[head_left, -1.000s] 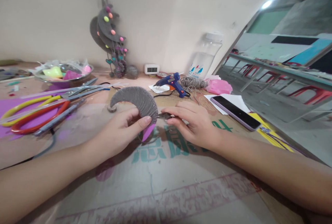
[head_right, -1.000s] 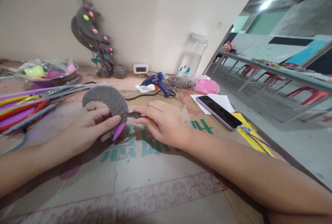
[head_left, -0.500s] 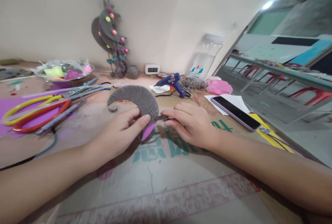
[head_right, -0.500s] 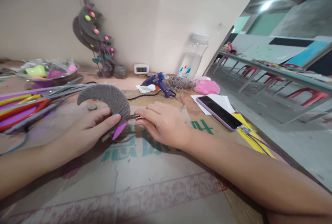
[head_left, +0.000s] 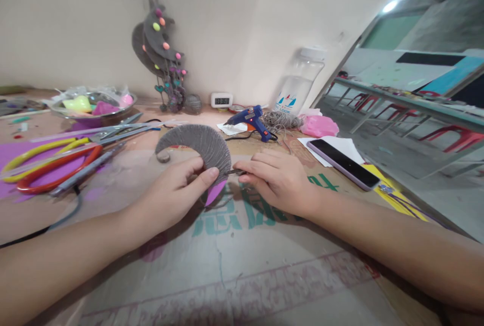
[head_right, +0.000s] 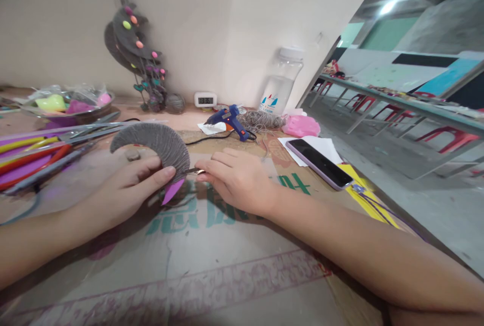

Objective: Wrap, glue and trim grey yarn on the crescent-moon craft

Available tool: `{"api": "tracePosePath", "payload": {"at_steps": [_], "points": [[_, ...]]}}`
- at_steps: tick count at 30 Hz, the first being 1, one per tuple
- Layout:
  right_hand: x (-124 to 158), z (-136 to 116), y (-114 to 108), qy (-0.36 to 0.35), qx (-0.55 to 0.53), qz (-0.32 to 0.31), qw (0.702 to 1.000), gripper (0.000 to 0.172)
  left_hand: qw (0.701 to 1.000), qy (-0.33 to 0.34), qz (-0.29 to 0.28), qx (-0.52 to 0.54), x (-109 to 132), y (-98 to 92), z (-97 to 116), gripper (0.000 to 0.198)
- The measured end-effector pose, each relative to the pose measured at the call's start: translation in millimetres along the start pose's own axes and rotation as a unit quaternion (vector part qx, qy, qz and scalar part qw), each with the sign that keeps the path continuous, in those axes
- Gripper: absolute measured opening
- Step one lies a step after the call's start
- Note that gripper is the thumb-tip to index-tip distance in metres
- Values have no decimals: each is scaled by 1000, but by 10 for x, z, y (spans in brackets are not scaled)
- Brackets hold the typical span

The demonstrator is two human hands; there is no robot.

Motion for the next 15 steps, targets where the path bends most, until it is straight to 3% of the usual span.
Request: {"api": "tracePosePath", "payload": {"at_steps": [15], "points": [[23,22,15,14,-16,-6,1000,24,1000,-8,9,-16,12,-25,29,38]]}}
Point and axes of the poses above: each hand's wrist, its own x-axis away from the middle knuckle, its own y-axis out of the palm, z = x × y, the point moved 2 cm from there along -x, towards the middle knuckle, and after that the axes turned 4 degrees about y, right-handed, at the moved point
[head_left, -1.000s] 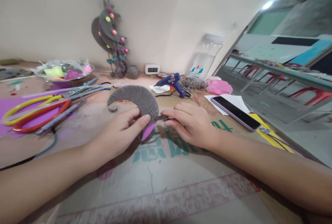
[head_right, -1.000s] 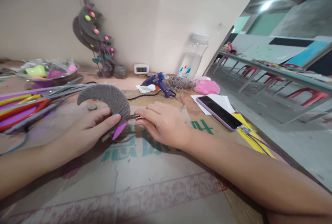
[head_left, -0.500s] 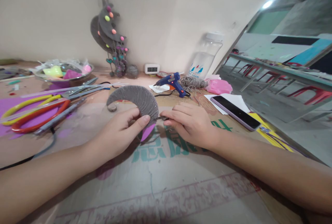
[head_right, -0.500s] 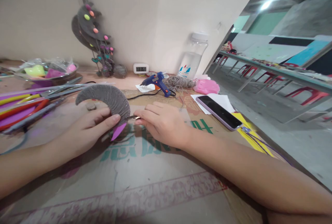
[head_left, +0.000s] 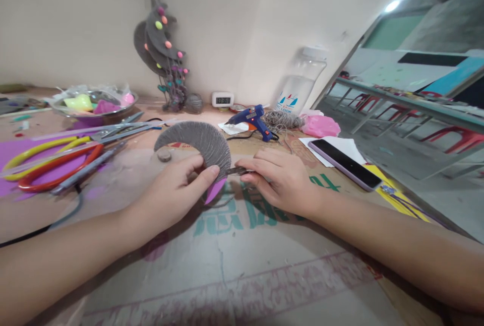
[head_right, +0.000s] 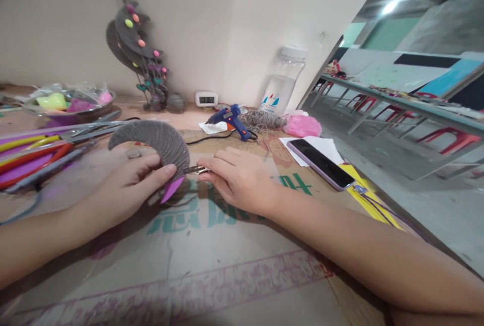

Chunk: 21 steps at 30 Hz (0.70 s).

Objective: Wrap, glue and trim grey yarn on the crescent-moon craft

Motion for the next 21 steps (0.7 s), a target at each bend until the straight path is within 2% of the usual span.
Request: {"api": "tracePosePath", "payload": {"at_steps": [15,21], "points": [[11,9,12,3,-17,-2,1000,24,999,34,7,-38,12,12,1,38],[5,10,10,-11,4,3,1000,23,1000,15,-3,-14,8,16,-4,37]]}}
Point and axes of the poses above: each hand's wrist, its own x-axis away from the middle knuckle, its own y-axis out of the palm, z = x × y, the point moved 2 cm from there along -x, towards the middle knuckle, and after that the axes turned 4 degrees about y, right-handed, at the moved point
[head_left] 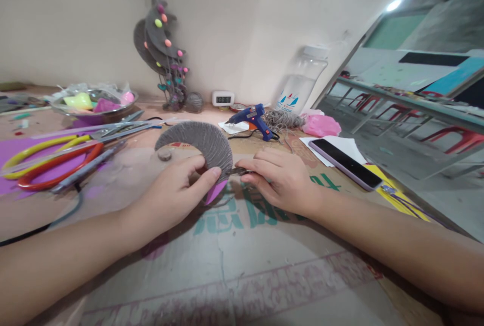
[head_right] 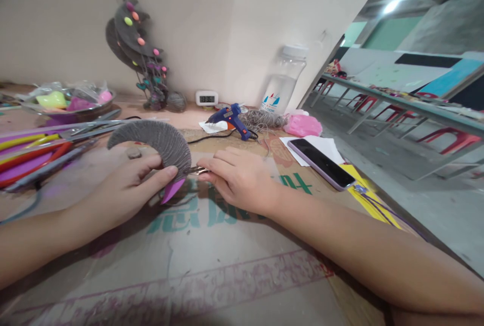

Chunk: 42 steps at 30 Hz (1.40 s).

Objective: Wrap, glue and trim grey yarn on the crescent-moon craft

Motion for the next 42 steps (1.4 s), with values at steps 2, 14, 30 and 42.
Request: {"api": "tracePosePath", "payload": {"at_steps": [2,14,30,42], "points": [[-4,-2,-2,-2,6,1,1000,23,1000,-4,1,10,-2,-1,-3,37],[7,13,5,9,-10,-3,1000,25,999,-13,-6,37,-13,6,-12,37],[-10,-16,-33,2,5,-14,1000,24,999,26,11,29,-17,-20,-18,40],[0,12,-2,68,-82,-10,994,25,999,-1,-17,34,0,14,-32,40]]}}
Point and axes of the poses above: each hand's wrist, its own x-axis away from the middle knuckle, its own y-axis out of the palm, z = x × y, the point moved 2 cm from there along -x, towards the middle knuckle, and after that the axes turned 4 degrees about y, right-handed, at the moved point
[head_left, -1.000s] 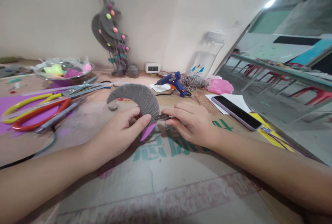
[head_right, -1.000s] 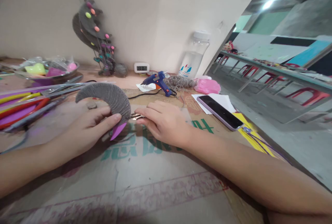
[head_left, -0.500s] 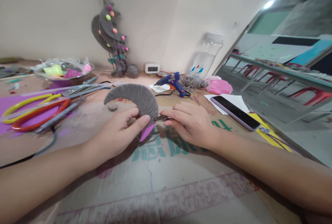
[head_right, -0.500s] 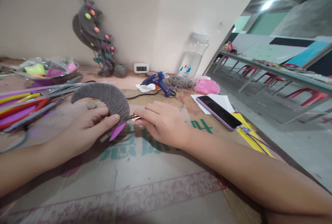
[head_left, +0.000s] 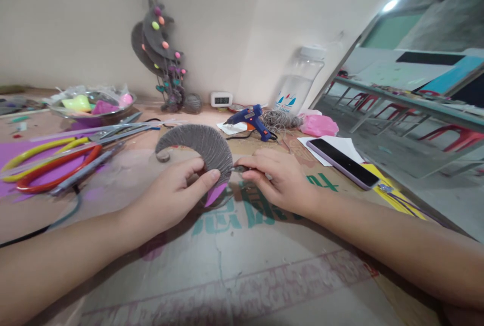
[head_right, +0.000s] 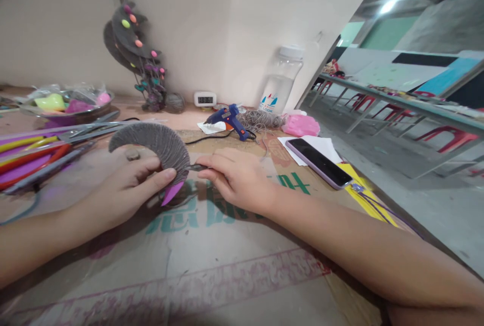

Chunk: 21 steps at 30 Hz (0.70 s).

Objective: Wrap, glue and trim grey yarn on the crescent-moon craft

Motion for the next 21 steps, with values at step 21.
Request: {"api": "tracePosePath", "payload": {"at_steps": [21], "points": [[-71,-163,194,312,-404,-95,854,23,998,19,-48,-32,0,40,31,40]]}}
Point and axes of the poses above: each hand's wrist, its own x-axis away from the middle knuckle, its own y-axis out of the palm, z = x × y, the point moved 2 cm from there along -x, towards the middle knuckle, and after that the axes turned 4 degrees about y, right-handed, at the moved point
